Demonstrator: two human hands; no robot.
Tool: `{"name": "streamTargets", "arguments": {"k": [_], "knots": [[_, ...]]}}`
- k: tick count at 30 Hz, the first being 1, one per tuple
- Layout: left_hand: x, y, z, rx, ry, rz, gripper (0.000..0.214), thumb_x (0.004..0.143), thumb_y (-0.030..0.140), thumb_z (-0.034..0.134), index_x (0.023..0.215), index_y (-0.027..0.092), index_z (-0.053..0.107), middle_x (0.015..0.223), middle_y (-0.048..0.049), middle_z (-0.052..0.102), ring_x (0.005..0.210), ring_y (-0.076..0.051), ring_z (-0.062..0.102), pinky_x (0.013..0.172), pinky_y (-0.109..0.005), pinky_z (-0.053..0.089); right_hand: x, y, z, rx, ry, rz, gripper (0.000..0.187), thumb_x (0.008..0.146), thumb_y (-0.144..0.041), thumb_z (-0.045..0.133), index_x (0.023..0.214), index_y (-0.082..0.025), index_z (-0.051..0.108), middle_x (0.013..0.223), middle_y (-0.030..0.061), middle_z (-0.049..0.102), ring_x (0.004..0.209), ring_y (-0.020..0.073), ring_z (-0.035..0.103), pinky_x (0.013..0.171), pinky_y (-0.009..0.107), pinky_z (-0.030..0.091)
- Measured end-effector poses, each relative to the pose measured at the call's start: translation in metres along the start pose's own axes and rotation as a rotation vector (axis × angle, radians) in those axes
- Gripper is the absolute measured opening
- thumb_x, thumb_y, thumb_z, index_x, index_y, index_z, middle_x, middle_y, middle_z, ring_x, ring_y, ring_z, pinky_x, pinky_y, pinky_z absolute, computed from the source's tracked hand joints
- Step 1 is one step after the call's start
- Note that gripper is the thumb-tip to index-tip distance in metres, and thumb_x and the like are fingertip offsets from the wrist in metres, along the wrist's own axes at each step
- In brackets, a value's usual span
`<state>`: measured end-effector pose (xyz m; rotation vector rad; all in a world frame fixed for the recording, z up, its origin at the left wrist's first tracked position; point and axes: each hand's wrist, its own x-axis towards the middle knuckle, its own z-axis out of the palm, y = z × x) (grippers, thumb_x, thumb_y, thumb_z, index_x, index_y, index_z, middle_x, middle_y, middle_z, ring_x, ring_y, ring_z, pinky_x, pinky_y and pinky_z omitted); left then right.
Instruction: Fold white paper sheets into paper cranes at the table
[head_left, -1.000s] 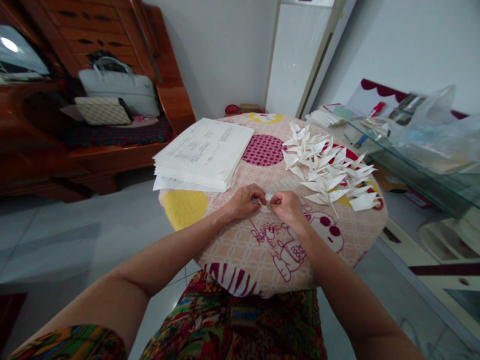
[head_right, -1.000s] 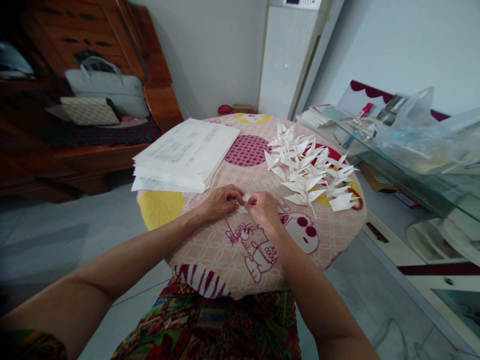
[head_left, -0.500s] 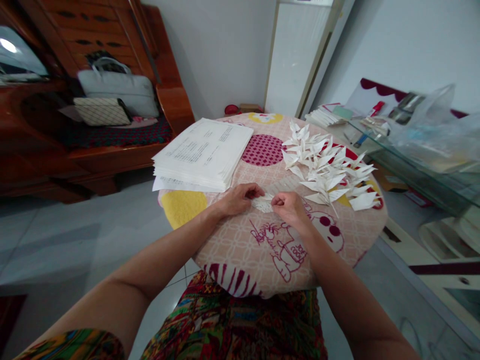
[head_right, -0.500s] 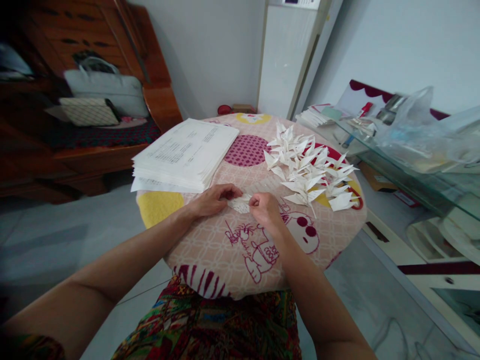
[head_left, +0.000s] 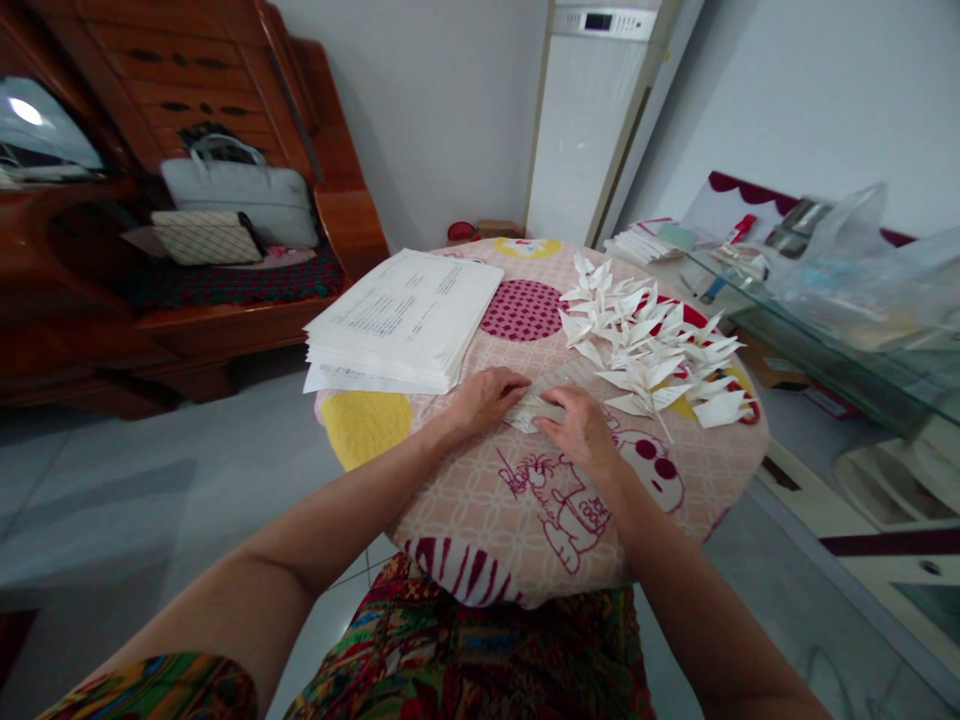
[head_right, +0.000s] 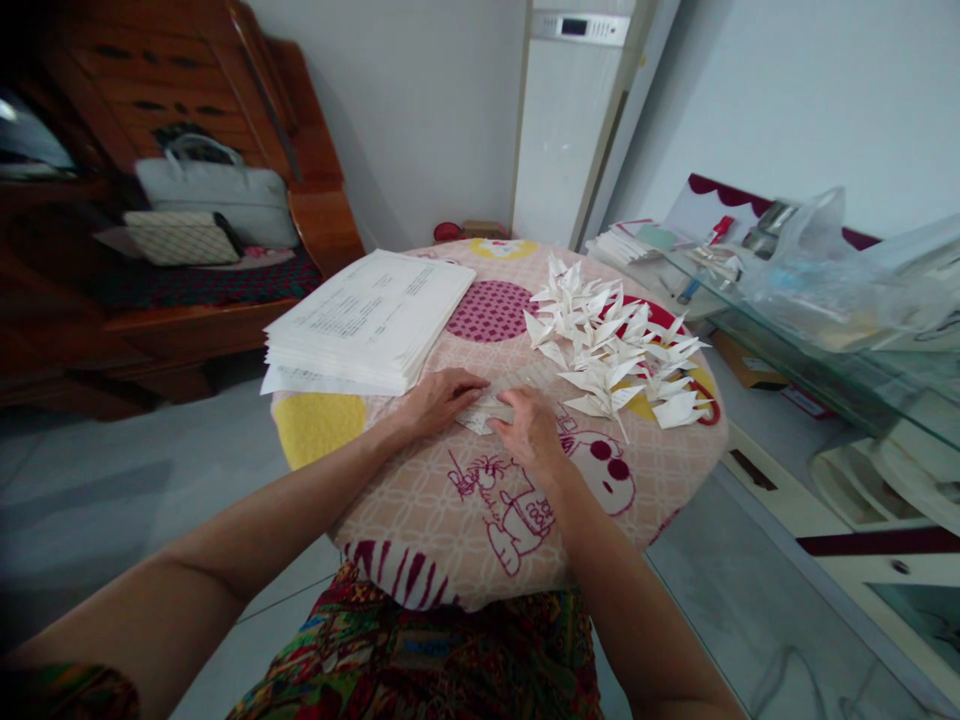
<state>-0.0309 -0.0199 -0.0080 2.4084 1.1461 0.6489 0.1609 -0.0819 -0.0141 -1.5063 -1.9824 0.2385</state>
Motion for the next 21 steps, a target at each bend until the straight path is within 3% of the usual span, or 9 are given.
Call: {"name": "streamTargets", "arguments": {"k": [5,11,17,21], "knots": [[0.012,0.000,-0.001,0.001,-0.094,-0.036,0.028,0.086,0.026,0.062,0.109,0.015,0.075,0.099,-0.0076,0.075,0.086,-0.018,0.068,0.081,-0.028,0.051,-0.001,0.003,0.003,-0.039,-0.039,0.008,0.032,0.075,-0.014,0.075,0.107,-0.015,0.071,0.106,0.0137,0.071,0.104,0.0281,0.063,0.096,0.043,0.048],[0.028,-0.006,-0.005,-0.192,-0.226,-0.040,0.029,0.077,0.032,0.068,0.099,0.013,0.075,0.072,-0.0004,0.068,0.064,-0.011,0.058,0.060,-0.021,0.041,0.000,0.002,0.002,-0.029,-0.046,0.023,0.039,0.071,-0.015,0.079,0.110,-0.012,0.071,0.110,0.0157,0.071,0.108,0.0296,0.063,0.098,0.043,0.047],[0.024,-0.010,-0.011,-0.429,-0.373,-0.081,0.028,0.071,0.040,0.071,0.069,0.012,0.068,0.056,0.0031,0.056,0.052,-0.008,0.045,0.050,-0.020,0.030,0.000,0.005,0.002,0.004,-0.011,0.041,0.050,0.071,-0.018,0.078,0.120,-0.014,0.068,0.116,0.0158,0.071,0.109,0.0295,0.064,0.098,0.044,0.048],[0.018,-0.011,-0.010,-0.499,-0.356,-0.112,0.032,0.068,0.043,0.072,0.072,0.011,0.071,0.057,0.0024,0.057,0.052,-0.008,0.045,0.048,-0.020,0.028,0.002,0.000,-0.004,0.055,-0.028,0.121,0.057,0.068,-0.017,0.080,0.123,-0.013,0.067,0.110,0.0144,0.074,0.101,0.0279,0.066,0.093,0.041,0.049]]}}
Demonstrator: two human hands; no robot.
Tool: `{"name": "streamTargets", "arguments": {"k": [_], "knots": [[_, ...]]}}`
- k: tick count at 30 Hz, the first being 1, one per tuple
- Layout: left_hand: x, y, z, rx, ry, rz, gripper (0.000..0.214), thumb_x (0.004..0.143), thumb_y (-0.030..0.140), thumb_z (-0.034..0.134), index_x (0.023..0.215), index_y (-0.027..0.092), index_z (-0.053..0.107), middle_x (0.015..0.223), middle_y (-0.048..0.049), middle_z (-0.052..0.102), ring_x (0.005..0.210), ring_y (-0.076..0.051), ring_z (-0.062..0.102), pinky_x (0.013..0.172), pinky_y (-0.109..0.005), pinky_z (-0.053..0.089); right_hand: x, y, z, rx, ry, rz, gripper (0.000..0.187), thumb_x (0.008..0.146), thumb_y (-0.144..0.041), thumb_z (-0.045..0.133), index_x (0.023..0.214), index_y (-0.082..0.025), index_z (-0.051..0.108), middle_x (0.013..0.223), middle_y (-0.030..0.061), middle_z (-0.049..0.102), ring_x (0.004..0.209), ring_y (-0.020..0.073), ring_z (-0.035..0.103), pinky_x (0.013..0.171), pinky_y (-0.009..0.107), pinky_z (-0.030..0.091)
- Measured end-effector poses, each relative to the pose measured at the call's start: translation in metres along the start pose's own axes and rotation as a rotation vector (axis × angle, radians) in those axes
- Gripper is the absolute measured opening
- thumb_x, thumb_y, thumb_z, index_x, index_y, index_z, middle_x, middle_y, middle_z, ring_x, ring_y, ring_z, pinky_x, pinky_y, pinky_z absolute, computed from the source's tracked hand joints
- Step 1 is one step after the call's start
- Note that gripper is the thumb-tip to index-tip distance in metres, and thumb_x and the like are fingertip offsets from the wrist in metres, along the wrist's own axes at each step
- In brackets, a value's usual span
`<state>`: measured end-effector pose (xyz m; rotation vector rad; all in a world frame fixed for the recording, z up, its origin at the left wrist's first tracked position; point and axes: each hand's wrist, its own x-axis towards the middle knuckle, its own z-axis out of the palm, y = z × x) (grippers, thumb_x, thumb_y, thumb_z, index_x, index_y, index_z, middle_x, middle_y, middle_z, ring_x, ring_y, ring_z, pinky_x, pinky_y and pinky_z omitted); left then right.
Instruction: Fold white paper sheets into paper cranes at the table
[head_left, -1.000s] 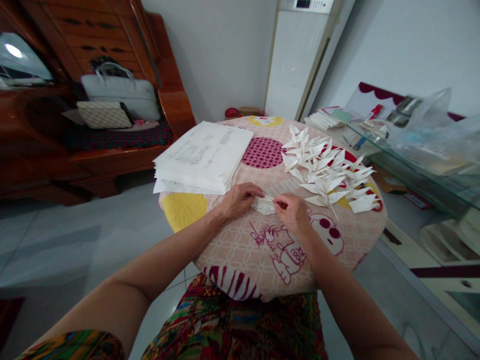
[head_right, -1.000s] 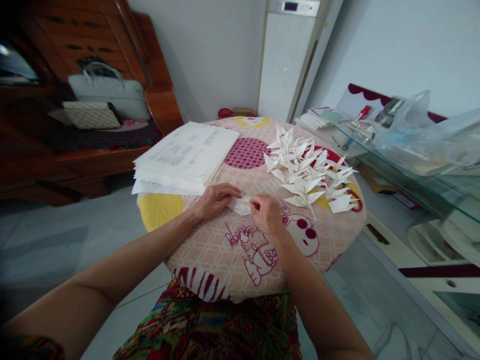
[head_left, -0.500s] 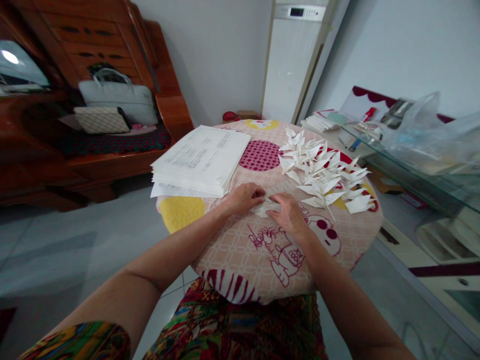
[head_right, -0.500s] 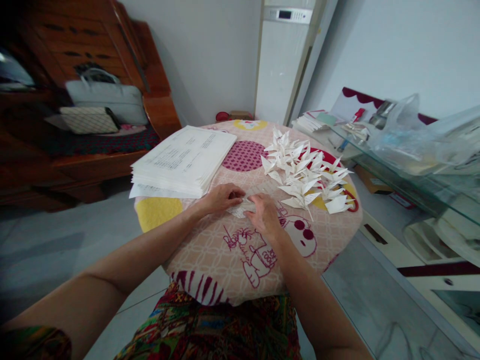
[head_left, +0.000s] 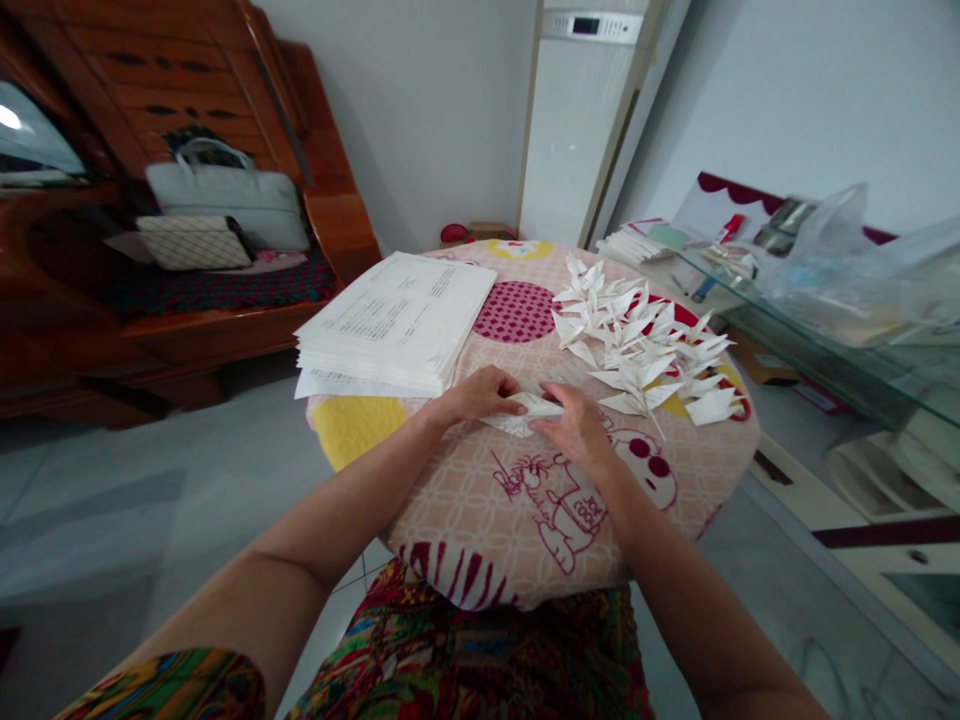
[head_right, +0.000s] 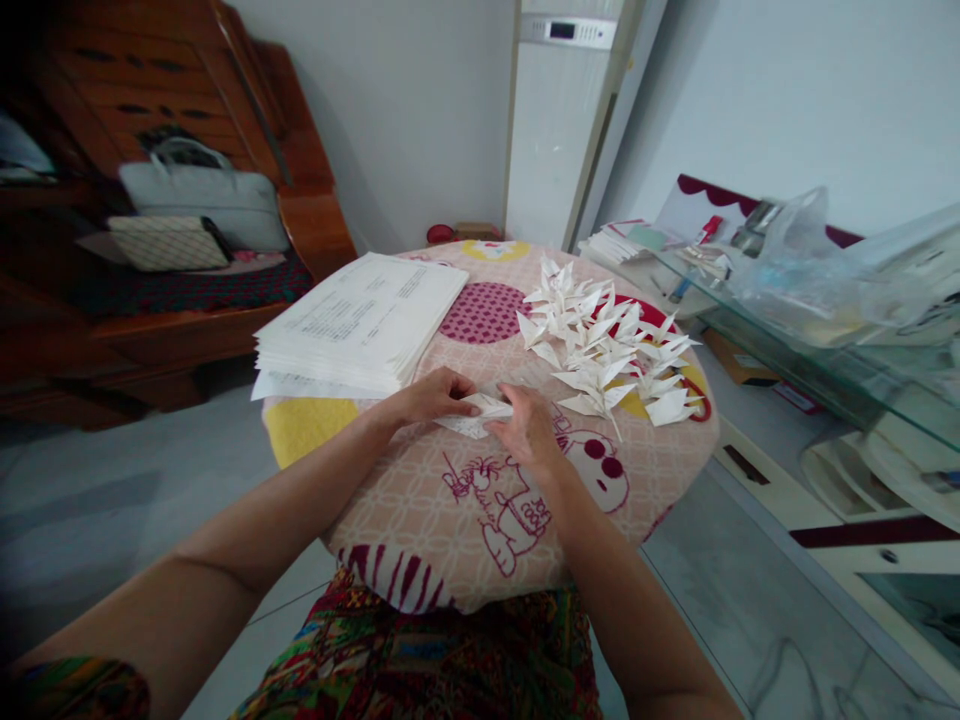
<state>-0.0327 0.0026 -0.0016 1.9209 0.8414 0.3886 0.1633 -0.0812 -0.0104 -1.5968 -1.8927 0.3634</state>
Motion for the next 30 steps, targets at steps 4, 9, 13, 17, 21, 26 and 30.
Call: {"name": "streamTargets", "arguments": {"k": [4,9,13,17,21,26,30], "knots": [[-0.003,0.000,0.002,-0.053,-0.003,0.012,0.034,0.068,0.044,0.073,0.075,0.010,0.073,0.056,0.0027,0.056,0.050,-0.008,0.044,0.046,-0.019,0.026,0.000,-0.003,-0.006,0.118,-0.054,0.058,0.026,0.070,-0.019,0.076,0.095,-0.017,0.075,0.085,0.0032,0.074,0.079,0.0195,0.065,0.073,0.029,0.047],[-0.006,0.003,0.002,-0.002,-0.051,0.063,0.029,0.071,0.040,0.071,0.069,0.011,0.072,0.051,0.0050,0.047,0.047,-0.006,0.037,0.045,-0.020,0.022,0.000,-0.002,-0.009,0.120,-0.102,0.095,0.026,0.072,-0.031,0.070,0.054,-0.018,0.058,0.051,-0.0067,0.044,0.053,0.0105,0.043,0.051,0.024,0.026],[-0.006,0.003,0.005,0.104,0.063,0.109,0.024,0.071,0.035,0.071,0.068,0.012,0.071,0.053,0.0039,0.050,0.052,-0.007,0.041,0.048,-0.020,0.024,0.001,-0.003,-0.011,0.131,-0.119,0.074,0.031,0.072,-0.035,0.067,0.051,-0.018,0.051,0.051,-0.0068,0.035,0.053,0.0095,0.037,0.051,0.024,0.023],[-0.007,0.003,0.006,0.122,0.079,0.110,0.022,0.071,0.033,0.071,0.077,0.012,0.076,0.062,0.0023,0.060,0.058,-0.009,0.048,0.052,-0.020,0.030,0.001,-0.003,-0.012,0.142,-0.136,0.070,0.037,0.073,-0.039,0.065,0.049,-0.020,0.045,0.052,-0.0065,0.030,0.053,0.0094,0.034,0.050,0.025,0.021],[-0.010,0.007,0.005,0.146,0.016,0.077,0.022,0.075,0.033,0.069,0.076,0.012,0.076,0.056,0.0040,0.055,0.053,-0.008,0.043,0.049,-0.021,0.028,0.002,-0.002,-0.012,0.149,-0.157,0.092,0.039,0.074,-0.041,0.064,0.049,-0.020,0.043,0.052,-0.0066,0.028,0.052,0.0092,0.031,0.050,0.025,0.020],[-0.014,0.014,0.006,0.377,0.119,0.171,0.017,0.083,0.025,0.063,0.078,0.013,0.074,0.063,0.0010,0.061,0.059,-0.010,0.051,0.055,-0.023,0.033,0.002,-0.001,-0.012,0.027,-0.090,-0.027,0.032,0.079,-0.029,0.063,0.053,-0.020,0.048,0.054,-0.0041,0.039,0.056,0.0125,0.041,0.056,0.027,0.029],[-0.015,0.021,0.008,0.700,0.276,0.441,0.020,0.093,0.024,0.056,0.086,0.014,0.071,0.081,-0.0064,0.067,0.079,-0.017,0.059,0.071,-0.027,0.041,0.005,-0.001,-0.012,-0.204,0.100,-0.217,0.018,0.083,-0.017,0.056,0.066,-0.020,0.061,0.070,0.0051,0.060,0.076,0.0210,0.053,0.075,0.032,0.039]]}}
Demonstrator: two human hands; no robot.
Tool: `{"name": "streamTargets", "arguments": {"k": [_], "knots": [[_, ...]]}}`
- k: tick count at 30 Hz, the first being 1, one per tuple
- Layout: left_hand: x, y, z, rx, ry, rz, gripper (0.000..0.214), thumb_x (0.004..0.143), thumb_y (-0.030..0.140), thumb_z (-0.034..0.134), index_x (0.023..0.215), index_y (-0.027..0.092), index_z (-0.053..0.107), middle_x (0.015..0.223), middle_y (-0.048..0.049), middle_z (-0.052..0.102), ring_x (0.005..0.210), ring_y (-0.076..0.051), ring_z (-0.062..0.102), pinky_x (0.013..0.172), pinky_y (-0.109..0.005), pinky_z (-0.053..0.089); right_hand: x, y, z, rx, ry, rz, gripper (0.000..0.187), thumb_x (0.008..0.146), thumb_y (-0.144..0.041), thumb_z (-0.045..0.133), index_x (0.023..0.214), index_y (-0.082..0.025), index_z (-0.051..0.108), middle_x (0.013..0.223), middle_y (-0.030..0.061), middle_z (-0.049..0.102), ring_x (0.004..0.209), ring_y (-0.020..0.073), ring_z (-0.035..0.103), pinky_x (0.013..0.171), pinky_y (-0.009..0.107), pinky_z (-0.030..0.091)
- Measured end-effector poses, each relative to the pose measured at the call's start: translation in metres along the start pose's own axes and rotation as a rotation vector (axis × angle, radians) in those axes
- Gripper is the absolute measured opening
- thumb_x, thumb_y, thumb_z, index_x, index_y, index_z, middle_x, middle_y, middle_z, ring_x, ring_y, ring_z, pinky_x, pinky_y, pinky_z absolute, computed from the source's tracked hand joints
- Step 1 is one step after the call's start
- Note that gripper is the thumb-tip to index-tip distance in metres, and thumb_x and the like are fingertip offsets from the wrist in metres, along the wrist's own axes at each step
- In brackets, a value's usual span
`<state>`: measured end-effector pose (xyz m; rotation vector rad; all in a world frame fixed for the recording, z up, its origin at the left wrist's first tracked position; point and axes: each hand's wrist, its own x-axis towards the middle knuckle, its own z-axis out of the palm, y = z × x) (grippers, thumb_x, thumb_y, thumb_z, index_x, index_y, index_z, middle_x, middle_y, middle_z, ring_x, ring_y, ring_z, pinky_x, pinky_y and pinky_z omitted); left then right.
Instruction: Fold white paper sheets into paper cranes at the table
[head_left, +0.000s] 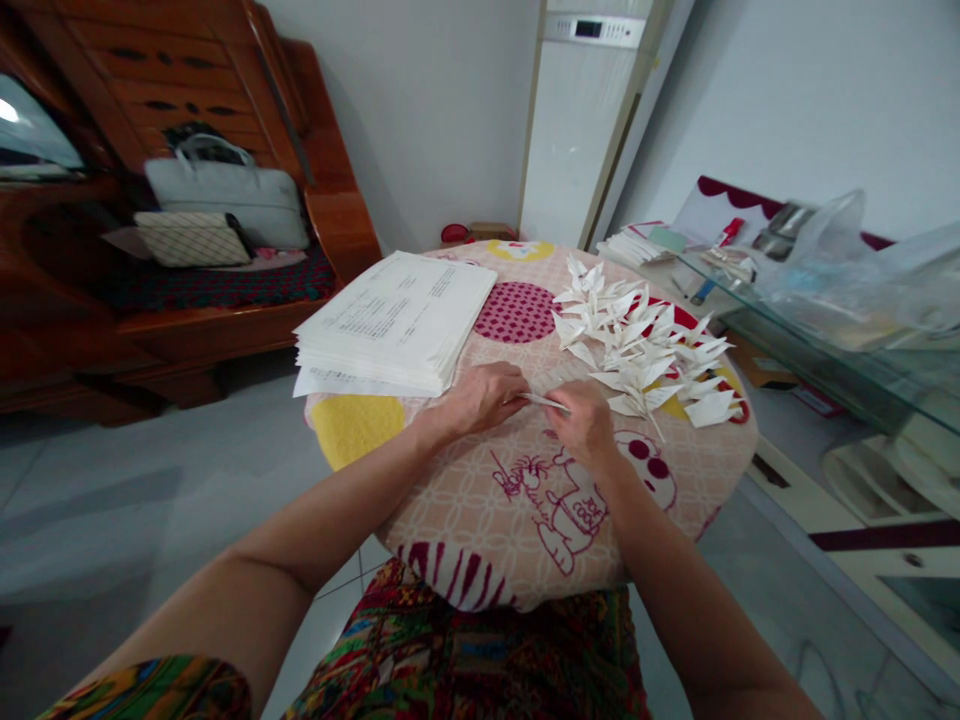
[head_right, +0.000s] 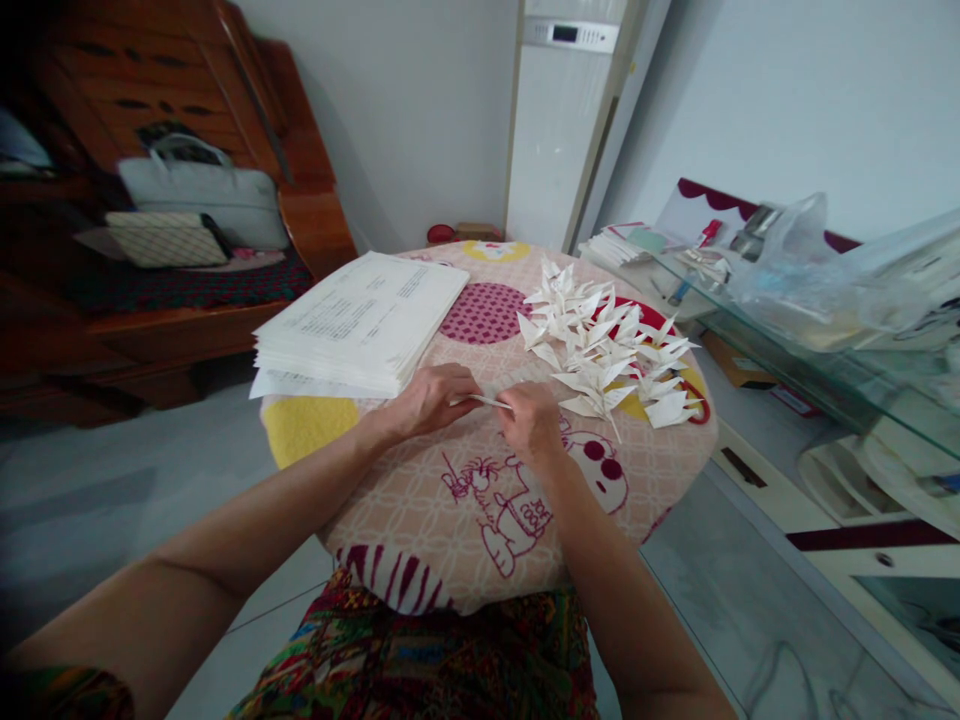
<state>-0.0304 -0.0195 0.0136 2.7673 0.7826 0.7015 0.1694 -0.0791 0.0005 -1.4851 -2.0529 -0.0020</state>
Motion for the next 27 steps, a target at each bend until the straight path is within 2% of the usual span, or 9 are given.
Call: {"name": "streamTargets", "arguments": {"k": [3,6,9,14,18,22,27], "knots": [[0.000,0.005,0.001,0.215,0.011,0.144,0.022,0.096,0.019,0.049,0.086,0.014,0.068,0.083,-0.0081,0.065,0.083,-0.019,0.058,0.076,-0.031,0.042,-0.001,-0.001,0.000,-0.083,0.032,-0.074,0.016,0.083,-0.011,0.054,0.080,-0.019,0.068,0.086,0.0103,0.066,0.091,0.0262,0.055,0.086,0.038,0.041],[-0.003,0.009,0.008,0.328,-0.058,0.234,0.023,0.097,0.020,0.050,0.082,0.015,0.066,0.079,-0.0075,0.062,0.079,-0.019,0.056,0.074,-0.032,0.042,-0.006,-0.001,0.001,-0.047,-0.066,-0.127,0.015,0.082,-0.011,0.059,0.087,-0.018,0.071,0.094,0.0119,0.067,0.096,0.0273,0.056,0.087,0.039,0.043],[-0.012,0.011,0.018,0.347,-0.132,0.297,0.019,0.097,0.021,0.053,0.086,0.014,0.066,0.078,-0.0070,0.062,0.078,-0.019,0.057,0.070,-0.031,0.043,-0.015,0.000,0.002,0.039,-0.168,-0.180,0.013,0.082,-0.013,0.064,0.091,-0.017,0.072,0.098,0.0107,0.068,0.096,0.0254,0.057,0.086,0.037,0.045],[-0.033,0.014,0.019,0.308,-0.167,0.206,0.021,0.097,0.021,0.051,0.086,0.013,0.067,0.085,-0.0084,0.066,0.078,-0.019,0.060,0.069,-0.030,0.046,-0.024,0.002,0.006,-0.012,-0.254,-0.294,0.015,0.089,-0.011,0.059,0.085,-0.016,0.072,0.087,0.0089,0.066,0.087,0.0217,0.055,0.079,0.033,0.044],[-0.045,0.011,0.013,0.081,-0.118,0.191,0.023,0.099,0.024,0.049,0.098,0.014,0.070,0.097,-0.0096,0.070,0.089,-0.018,0.064,0.078,-0.029,0.050,-0.026,0.002,0.008,-0.040,-0.267,-0.362,0.022,0.091,-0.009,0.055,0.077,-0.016,0.071,0.081,0.0082,0.063,0.082,0.0201,0.053,0.076,0.032,0.042],[-0.045,0.006,0.014,-0.074,-0.039,0.104,0.023,0.098,0.022,0.052,0.092,0.014,0.073,0.096,-0.0089,0.071,0.087,-0.016,0.065,0.077,-0.026,0.050,-0.025,0.003,0.008,0.068,-0.208,-0.285,0.020,0.088,-0.008,0.060,0.074,-0.016,0.072,0.081,0.0079,0.065,0.082,0.0198,0.056,0.075,0.031,0.044],[-0.039,0.009,0.011,-0.215,-0.051,-0.017,0.018,0.094,0.023,0.059,0.090,0.016,0.075,0.091,-0.0061,0.072,0.085,-0.016,0.065,0.076,-0.026,0.049,-0.023,0.004,0.004,0.254,-0.215,-0.140,0.017,0.084,-0.005,0.064,0.075,-0.017,0.075,0.081,0.0058,0.068,0.080,0.0177,0.061,0.073,0.029,0.045]]}}
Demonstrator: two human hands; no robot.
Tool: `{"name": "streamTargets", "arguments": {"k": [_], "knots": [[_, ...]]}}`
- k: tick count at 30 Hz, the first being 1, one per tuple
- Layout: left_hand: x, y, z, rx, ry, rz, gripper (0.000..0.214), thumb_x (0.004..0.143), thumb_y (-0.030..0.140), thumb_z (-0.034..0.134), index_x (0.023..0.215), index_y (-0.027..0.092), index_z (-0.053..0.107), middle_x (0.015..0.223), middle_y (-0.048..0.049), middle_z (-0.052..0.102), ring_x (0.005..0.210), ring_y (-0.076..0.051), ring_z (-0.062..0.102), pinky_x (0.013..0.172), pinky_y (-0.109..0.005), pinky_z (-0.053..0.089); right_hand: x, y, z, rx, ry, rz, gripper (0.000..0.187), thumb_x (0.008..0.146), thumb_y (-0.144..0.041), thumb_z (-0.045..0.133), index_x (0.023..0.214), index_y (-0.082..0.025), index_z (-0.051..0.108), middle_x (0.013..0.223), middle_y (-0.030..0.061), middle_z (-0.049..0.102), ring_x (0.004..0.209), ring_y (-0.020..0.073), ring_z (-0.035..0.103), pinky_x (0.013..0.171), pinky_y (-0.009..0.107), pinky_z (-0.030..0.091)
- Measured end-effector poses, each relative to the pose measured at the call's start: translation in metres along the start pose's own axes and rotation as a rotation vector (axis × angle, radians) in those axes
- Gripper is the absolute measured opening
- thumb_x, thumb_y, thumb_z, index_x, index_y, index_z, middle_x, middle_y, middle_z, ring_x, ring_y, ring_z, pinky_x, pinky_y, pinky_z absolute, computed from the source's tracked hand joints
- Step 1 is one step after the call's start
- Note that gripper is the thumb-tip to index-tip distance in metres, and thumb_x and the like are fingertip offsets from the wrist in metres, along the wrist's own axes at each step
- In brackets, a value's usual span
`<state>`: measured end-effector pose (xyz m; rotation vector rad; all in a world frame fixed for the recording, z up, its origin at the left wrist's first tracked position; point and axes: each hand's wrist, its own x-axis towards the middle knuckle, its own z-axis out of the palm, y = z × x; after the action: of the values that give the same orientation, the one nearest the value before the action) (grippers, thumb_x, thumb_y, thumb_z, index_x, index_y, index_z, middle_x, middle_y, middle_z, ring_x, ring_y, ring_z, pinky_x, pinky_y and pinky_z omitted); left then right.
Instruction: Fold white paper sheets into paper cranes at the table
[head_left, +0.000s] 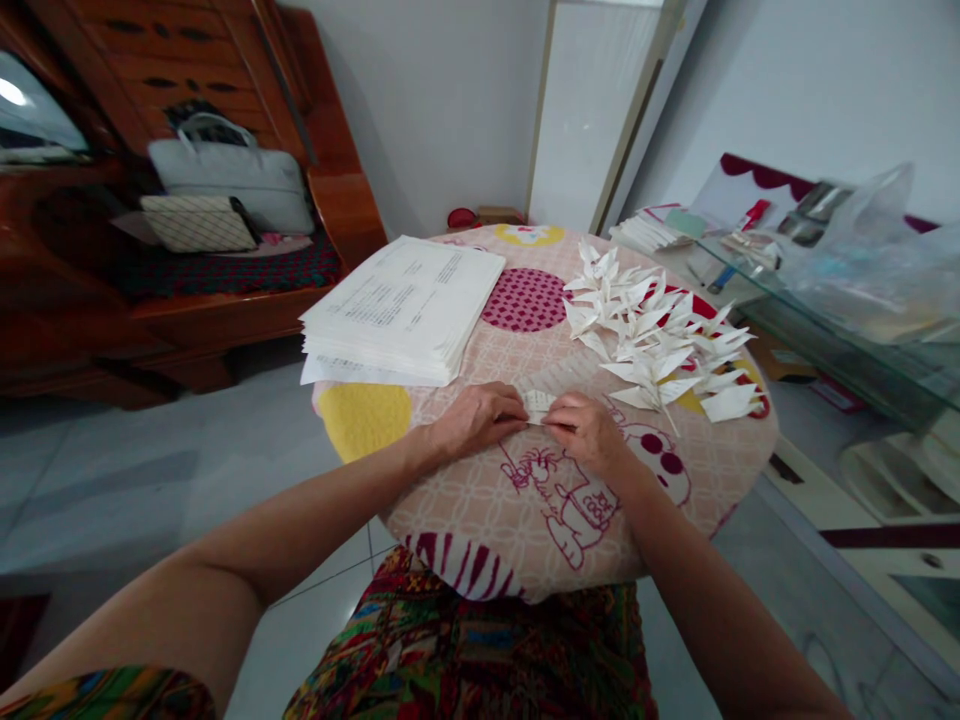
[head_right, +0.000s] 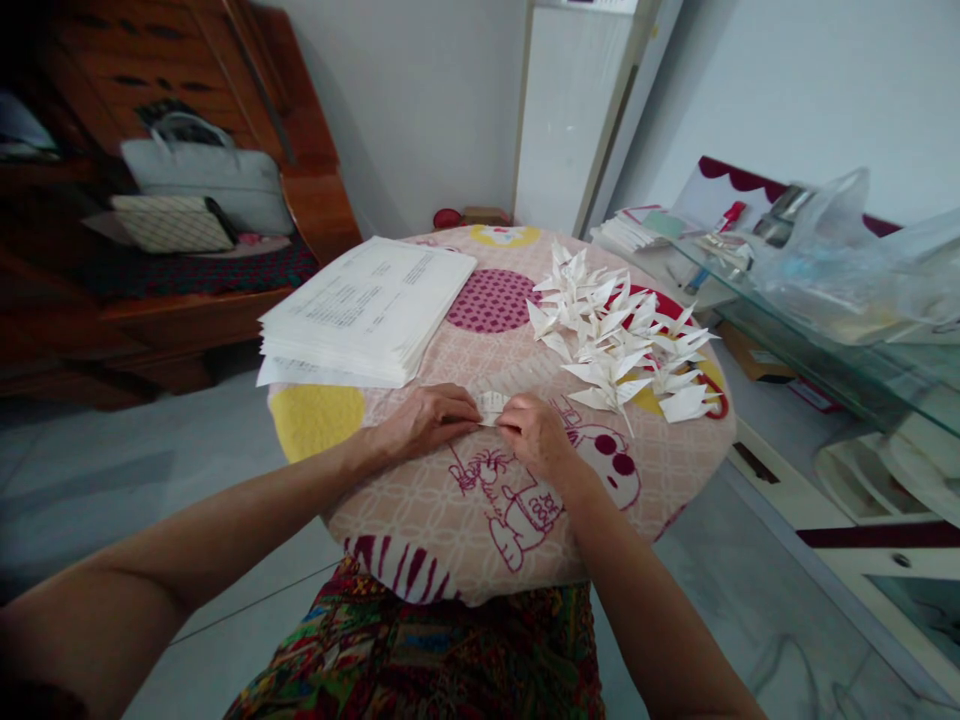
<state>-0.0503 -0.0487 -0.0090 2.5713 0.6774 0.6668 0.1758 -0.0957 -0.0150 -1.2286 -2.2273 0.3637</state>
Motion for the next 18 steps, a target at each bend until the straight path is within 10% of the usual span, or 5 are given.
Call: {"name": "streamTargets", "arguments": {"k": [18], "knots": [[0.013,0.014,0.006,-0.033,0.045,-0.369,0.013,0.085,0.016,0.060,0.075,0.015,0.068,0.086,-0.0044,0.067,0.081,-0.015,0.062,0.076,-0.027,0.047,0.008,-0.010,-0.005,0.034,0.011,0.217,0.020,0.084,-0.009,0.063,0.065,-0.016,0.068,0.068,0.0013,0.058,0.066,0.0138,0.054,0.063,0.026,0.037]]}}
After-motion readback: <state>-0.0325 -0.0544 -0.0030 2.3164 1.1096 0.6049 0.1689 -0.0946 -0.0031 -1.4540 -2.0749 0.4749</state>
